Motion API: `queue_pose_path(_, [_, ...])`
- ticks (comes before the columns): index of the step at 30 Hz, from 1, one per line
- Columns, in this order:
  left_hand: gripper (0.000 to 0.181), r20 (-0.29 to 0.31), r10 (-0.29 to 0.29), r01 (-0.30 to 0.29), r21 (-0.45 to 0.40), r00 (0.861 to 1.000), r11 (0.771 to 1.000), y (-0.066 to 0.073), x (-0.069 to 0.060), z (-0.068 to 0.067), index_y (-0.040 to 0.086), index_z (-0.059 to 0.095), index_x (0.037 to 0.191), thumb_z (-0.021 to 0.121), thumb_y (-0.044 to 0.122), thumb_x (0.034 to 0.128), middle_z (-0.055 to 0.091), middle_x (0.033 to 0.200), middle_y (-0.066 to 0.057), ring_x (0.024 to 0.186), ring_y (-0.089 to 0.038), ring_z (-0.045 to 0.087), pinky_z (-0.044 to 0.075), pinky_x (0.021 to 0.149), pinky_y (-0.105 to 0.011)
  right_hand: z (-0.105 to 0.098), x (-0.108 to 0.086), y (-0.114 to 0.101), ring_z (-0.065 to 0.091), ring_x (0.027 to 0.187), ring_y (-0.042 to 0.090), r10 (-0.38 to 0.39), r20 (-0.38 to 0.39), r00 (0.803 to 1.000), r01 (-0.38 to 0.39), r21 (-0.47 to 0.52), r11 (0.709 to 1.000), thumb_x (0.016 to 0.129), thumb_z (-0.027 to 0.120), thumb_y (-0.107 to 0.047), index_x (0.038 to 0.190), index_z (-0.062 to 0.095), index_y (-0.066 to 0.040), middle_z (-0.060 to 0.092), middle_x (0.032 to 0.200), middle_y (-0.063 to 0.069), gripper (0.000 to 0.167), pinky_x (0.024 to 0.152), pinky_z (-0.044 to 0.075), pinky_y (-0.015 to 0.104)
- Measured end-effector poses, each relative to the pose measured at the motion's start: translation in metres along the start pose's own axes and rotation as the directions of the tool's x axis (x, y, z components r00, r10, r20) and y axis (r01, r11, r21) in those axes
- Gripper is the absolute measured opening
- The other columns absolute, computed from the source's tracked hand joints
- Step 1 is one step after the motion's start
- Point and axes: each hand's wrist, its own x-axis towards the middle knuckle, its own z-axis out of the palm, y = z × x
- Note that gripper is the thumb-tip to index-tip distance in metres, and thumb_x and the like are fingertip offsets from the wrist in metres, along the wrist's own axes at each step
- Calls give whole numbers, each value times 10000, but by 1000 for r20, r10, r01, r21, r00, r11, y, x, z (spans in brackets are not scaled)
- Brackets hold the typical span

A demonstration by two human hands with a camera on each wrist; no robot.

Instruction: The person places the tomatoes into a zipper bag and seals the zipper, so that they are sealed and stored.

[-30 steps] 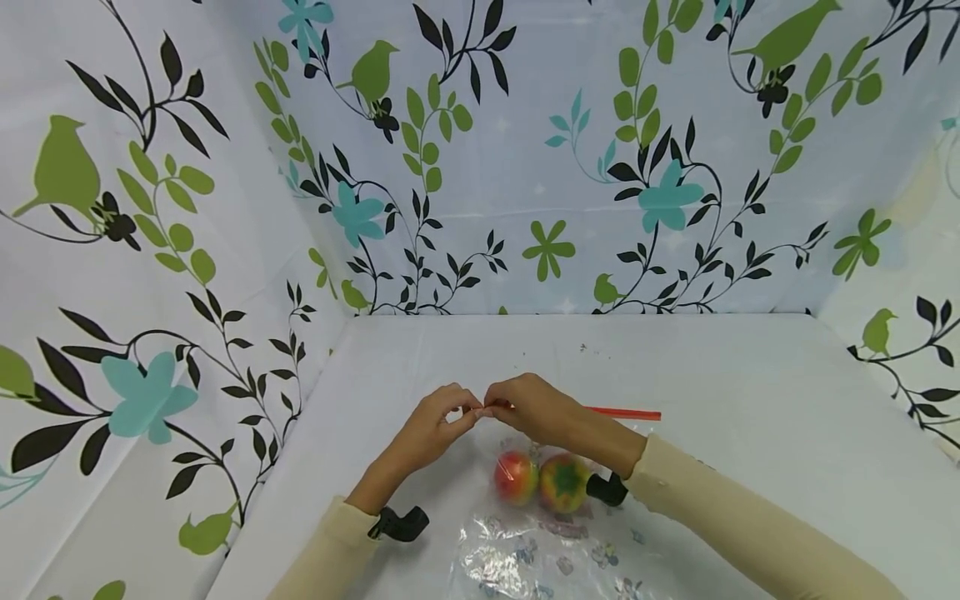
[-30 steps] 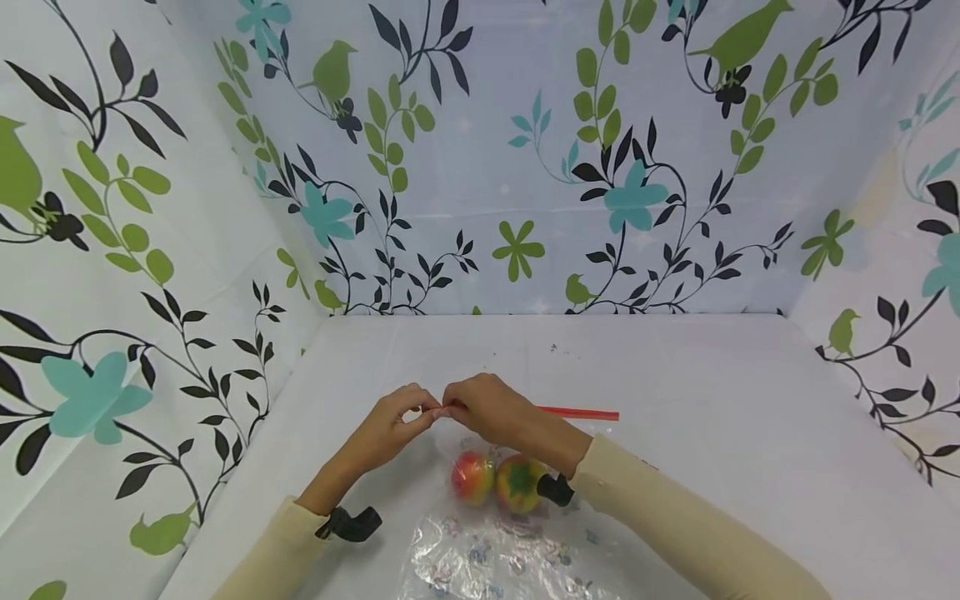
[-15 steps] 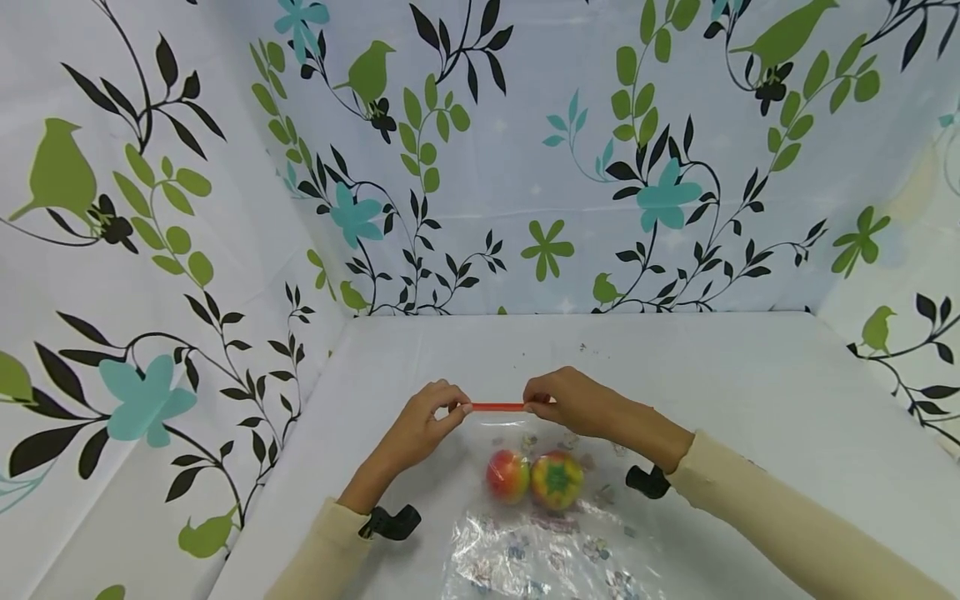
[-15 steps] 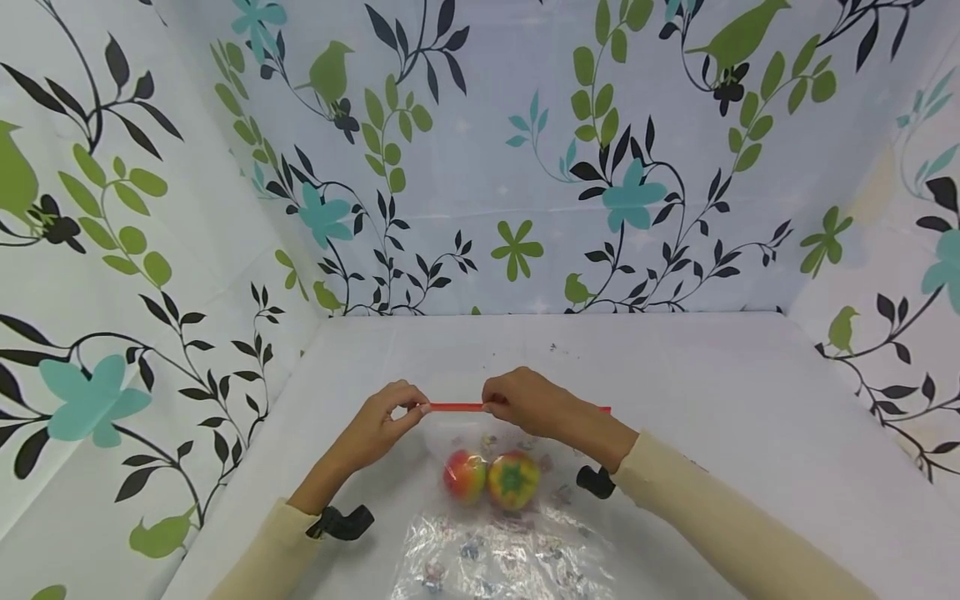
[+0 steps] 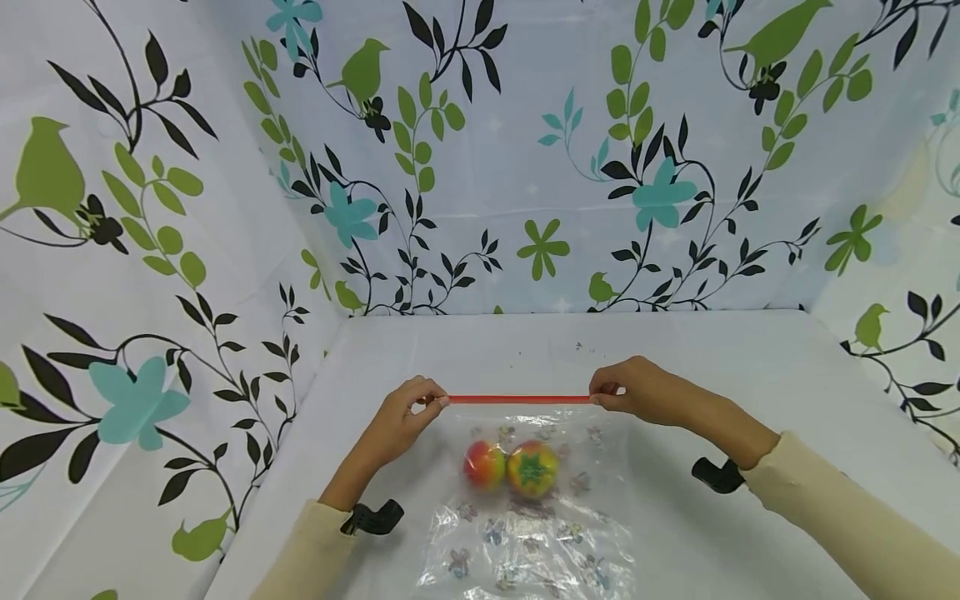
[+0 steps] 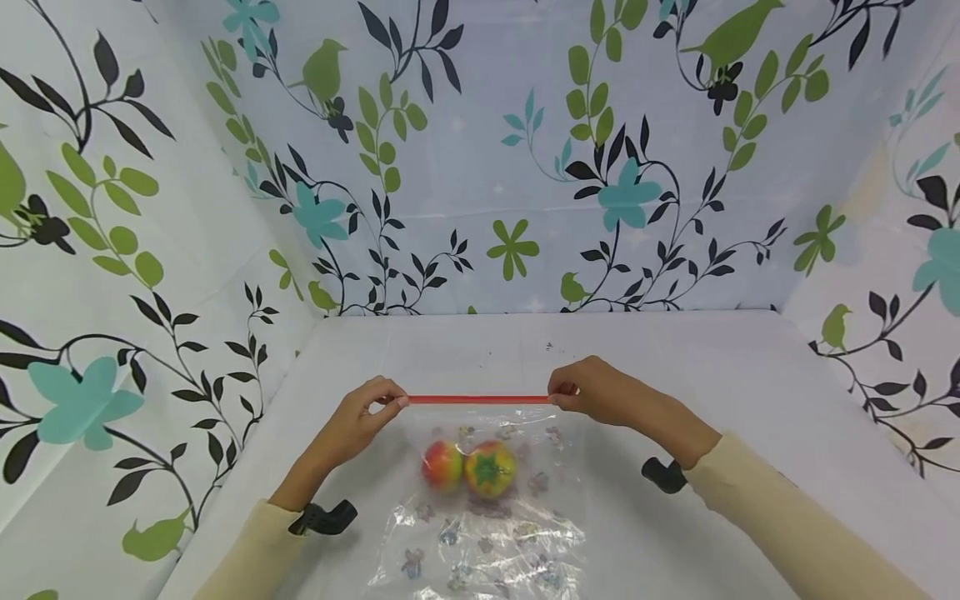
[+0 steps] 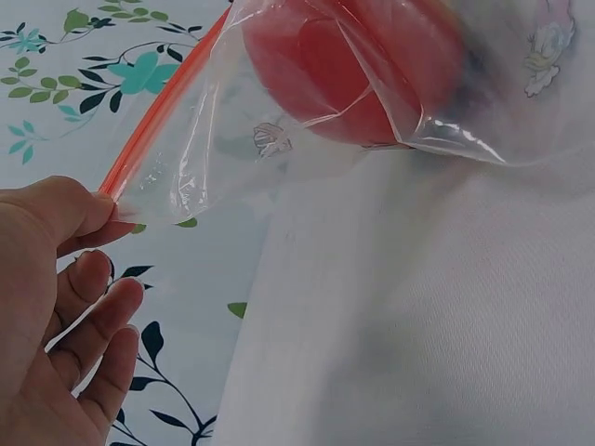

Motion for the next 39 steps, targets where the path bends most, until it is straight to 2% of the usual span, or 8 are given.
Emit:
queue_pose_path(8, [109,-11,-9,9,-18,1000,1000,-9,0,-1,160,733,1044,653,233,1060,612,962,82,974,-141,571,523,936,-498,-7,-13,12,642,863,105,59,17,998,-59,26,998,994,731,-146,1027,776,-131,755,929,-41,58,746,563,281])
queue_pose_path(13, [142,-17,-13,12,-23,1000,1000,-7,2,2,126,722,1060,650,249,1063,614,961,74,975,-136,593,532,961,-462,-3,-12,14,635,865,110,88,12,996,-88,41,995,988,737,-162,1012,766,-138,731,915,-73,45,740,562,264])
queue_pose_path(19, [184,-8,-52,52,-36,999,998,-3,7,5,102,714,1081,617,258,1077,624,978,55,981,-148,596,539,968,-425,1,-12,15,603,822,102,105,-8,994,-104,50,993,967,743,-203,975,729,-162,682,861,-101,44,707,548,253])
queue_pose_path(26, [151,-2,-82,82,-32,997,996,-3,7,6,138,716,1062,622,256,1074,643,986,41,975,-136,596,546,944,-379,3,-13,16,603,802,94,94,-25,995,-92,75,993,1000,696,-148,1033,734,-144,686,862,-80,50,704,548,255])
queue_pose_path(30, [146,-7,-85,85,-31,996,996,-4,6,5,150,720,1059,629,264,1073,658,997,39,983,-133,609,547,946,-389,9,-9,21,621,841,105,86,-80,993,-79,78,994,1025,670,-127,1094,735,-117,710,912,-44,95,728,558,255])
queue_pose_path(34, [106,-37,-106,105,-34,994,994,-5,1,3,156,725,1035,647,222,1062,669,991,36,991,-146,624,548,945,-429,20,-3,27,642,905,136,74,-152,986,-62,83,995,1040,659,-119,1187,715,-86,723,985,-18,160,765,569,284])
queue_pose_path(39, [104,-46,-125,124,-32,991,992,-7,-1,3,146,712,1073,643,222,1061,693,1039,23,1034,-164,652,555,958,-426,31,-3,29,689,1018,227,76,-219,973,-61,74,995,1028,677,-96,1315,656,-50,732,1128,75,292,885,592,449])
